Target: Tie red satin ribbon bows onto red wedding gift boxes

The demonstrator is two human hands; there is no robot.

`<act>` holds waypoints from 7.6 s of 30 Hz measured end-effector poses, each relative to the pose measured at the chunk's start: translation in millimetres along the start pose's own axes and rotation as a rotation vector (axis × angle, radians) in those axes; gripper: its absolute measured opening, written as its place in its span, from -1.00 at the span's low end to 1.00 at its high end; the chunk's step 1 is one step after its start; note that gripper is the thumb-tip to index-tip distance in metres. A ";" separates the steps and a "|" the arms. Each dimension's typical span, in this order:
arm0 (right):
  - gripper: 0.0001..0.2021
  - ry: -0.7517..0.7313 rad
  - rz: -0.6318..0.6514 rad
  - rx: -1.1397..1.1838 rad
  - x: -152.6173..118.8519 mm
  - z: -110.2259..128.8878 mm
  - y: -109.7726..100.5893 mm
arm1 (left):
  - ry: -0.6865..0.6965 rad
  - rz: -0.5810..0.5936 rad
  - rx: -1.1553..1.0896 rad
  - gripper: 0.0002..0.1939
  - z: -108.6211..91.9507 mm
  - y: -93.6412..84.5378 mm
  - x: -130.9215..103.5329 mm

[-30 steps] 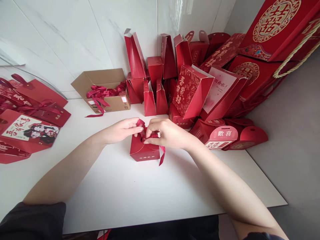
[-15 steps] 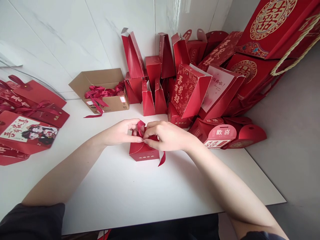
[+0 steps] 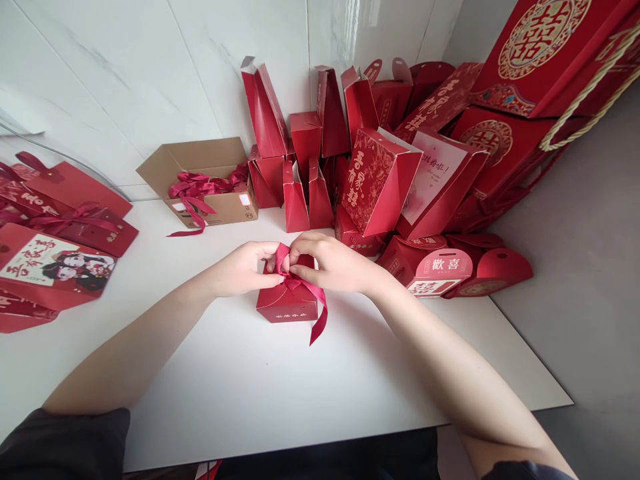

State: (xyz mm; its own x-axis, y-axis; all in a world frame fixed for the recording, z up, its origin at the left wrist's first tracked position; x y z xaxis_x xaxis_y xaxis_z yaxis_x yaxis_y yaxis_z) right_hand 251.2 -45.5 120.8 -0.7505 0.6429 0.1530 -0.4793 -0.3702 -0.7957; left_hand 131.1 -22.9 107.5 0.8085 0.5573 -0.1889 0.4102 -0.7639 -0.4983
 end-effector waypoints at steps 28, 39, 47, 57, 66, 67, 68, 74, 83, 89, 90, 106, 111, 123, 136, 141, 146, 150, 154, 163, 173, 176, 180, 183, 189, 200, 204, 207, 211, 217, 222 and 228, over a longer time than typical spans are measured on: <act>-0.93 0.139 -0.089 0.131 -1.6 -23.5 -2.5 | 0.291 -0.400 0.288 -0.93 5.6 -5.8 2.4; -0.89 0.131 -0.140 0.030 -9.6 -16.0 -15.5 | 0.297 -0.301 0.201 -0.95 7.3 -8.8 4.8; -0.88 0.079 -0.037 0.049 -3.8 -11.9 -4.9 | 0.330 -0.304 0.073 -0.98 15.3 -11.8 7.5; -0.92 0.086 -0.009 0.188 -3.5 -13.9 -3.3 | 0.343 -0.274 -0.018 -0.96 20.2 -13.4 10.3; -0.92 0.172 -0.004 0.389 -6.3 -20.4 -2.0 | 0.331 -0.255 -0.020 -0.98 22.0 -13.4 11.6; -0.92 0.158 0.000 0.367 -5.3 -20.3 -1.2 | 0.331 -0.255 -0.022 -0.98 22.0 -13.4 11.8; -0.92 0.152 0.002 0.363 -4.5 -21.1 -0.3 | 0.330 -0.255 -0.023 -0.98 22.0 -13.4 11.8; -0.97 0.231 -0.032 0.735 -5.6 -29.7 2.2 | 0.319 -0.236 -0.024 -0.97 22.2 -13.0 11.5; -0.85 0.240 -0.058 0.879 -5.3 -35.6 7.3 | 0.320 -0.242 -0.014 -0.96 20.1 -13.1 10.9; -0.72 0.209 -0.042 0.970 -4.9 -37.3 9.2 | 0.309 -0.238 -0.015 -0.97 20.9 -13.7 11.0; -0.73 0.216 -0.049 1.006 -5.7 -36.4 7.8 | 0.306 -0.234 -0.019 -0.97 20.9 -13.6 11.2; -0.75 0.315 -0.162 1.225 -14.8 -34.5 -2.8 | 0.308 -0.210 -0.031 -0.99 18.9 -12.4 11.0; -0.80 0.401 -0.126 0.608 -39.9 -30.3 -38.5 | 0.307 -0.207 -0.025 -0.96 17.0 -12.4 10.8; -0.82 0.031 0.032 -0.005 -15.3 8.5 -13.5 | 0.335 -0.223 -0.017 -0.94 23.3 -13.0 12.6; -0.81 0.130 -0.134 0.012 -9.9 0.2 10.7 | 0.267 -0.313 0.070 -0.91 14.1 -14.0 -0.7; -0.83 0.165 -0.135 0.109 -9.0 1.1 7.3 | 0.238 -0.366 0.037 -0.89 10.8 -12.2 -19.4; -0.81 0.180 -0.157 0.156 -14.3 -3.0 6.6 | 0.131 -0.382 -0.178 -0.84 18.8 -2.9 -39.0; -0.78 0.213 -0.235 0.246 -23.0 -11.1 8.6 | 0.167 -0.507 -0.333 -0.81 25.1 0.6 -49.2; -0.79 0.238 -0.283 0.370 -29.7 -18.3 12.1 | 0.173 -0.502 -0.460 -0.84 37.0 4.4 -53.2; -0.85 0.281 -0.236 0.403 -33.0 -26.2 16.0 | 0.282 -0.357 -0.725 -0.47 48.2 11.5 -50.8; -0.73 0.172 -0.254 0.370 -38.1 -26.3 10.4 | 0.270 -0.330 -0.687 -0.19 50.3 6.4 -56.3; -0.83 0.199 -0.291 0.365 -40.3 -31.3 9.2 | 0.254 -0.332 -0.771 -0.29 55.1 7.3 -55.8; -0.71 0.159 -0.281 0.381 -43.8 -31.3 7.0 | 0.269 -0.274 -0.901 -0.36 56.0 11.0 -52.0; -0.61 0.106 -0.271 0.369 -44.9 -27.8 6.5 | 0.270 -0.283 -0.936 -0.36 57.2 9.4 -50.4; -0.74 0.110 -0.308 0.334 -44.4 -30.4 10.2 | 0.356 -0.343 -0.779 -0.50 62.1 3.1 -52.2; -0.93 0.223 -0.193 0.514 -41.8 -36.8 13.5 | 0.294 -0.453 -0.531 -0.62 65.3 4.1 -54.8; -0.90 0.285 -0.251 0.595 -43.0 -44.1 15.6 | 0.287 -0.477 -0.557 -0.64 65.9 4.9 -56.1; -0.89 0.284 -0.257 0.625 -42.8 -44.6 18.0 | 0.337 -0.494 -0.571 -0.63 62.8 3.2 -57.1; -0.87 0.325 -0.220 0.712 -42.5 -44.8 22.3 | 0.305 -0.516 -0.586 -0.63 64.8 3.7 -58.2; -0.78 0.367 -0.173 0.916 -40.1 -46.2 29.3 | 0.136 -0.533 -0.612 -0.55 78.6 12.1 -58.6; -0.69 0.398 -0.133 1.172 -38.3 -49.6 44.7 | 0.100 -0.545 -0.595 -0.59 81.8 13.4 -60.0; -0.68 0.410 -0.164 1.261 -38.0 -57.3 50.5 | 0.018 -0.606 -0.653 -0.62 88.5 14.5 -61.5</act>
State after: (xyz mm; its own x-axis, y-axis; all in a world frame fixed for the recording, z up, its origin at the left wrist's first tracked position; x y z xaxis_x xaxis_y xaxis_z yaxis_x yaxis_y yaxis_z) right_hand 281.5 -50.2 41.3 -0.5610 0.8104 -0.1691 -0.8068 -0.4895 0.3310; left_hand 50.0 -39.5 37.0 0.3787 0.9249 -0.0335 0.9238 -0.3756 0.0740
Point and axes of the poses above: each hand's wrist, its own x-axis towards the middle knuckle, its own y-axis out of the palm, z = x × y, the point moved 7 cm from there along x, towards the middle knuckle, and after that the axes turned 13 degrees about z, right-handed, at the moved point
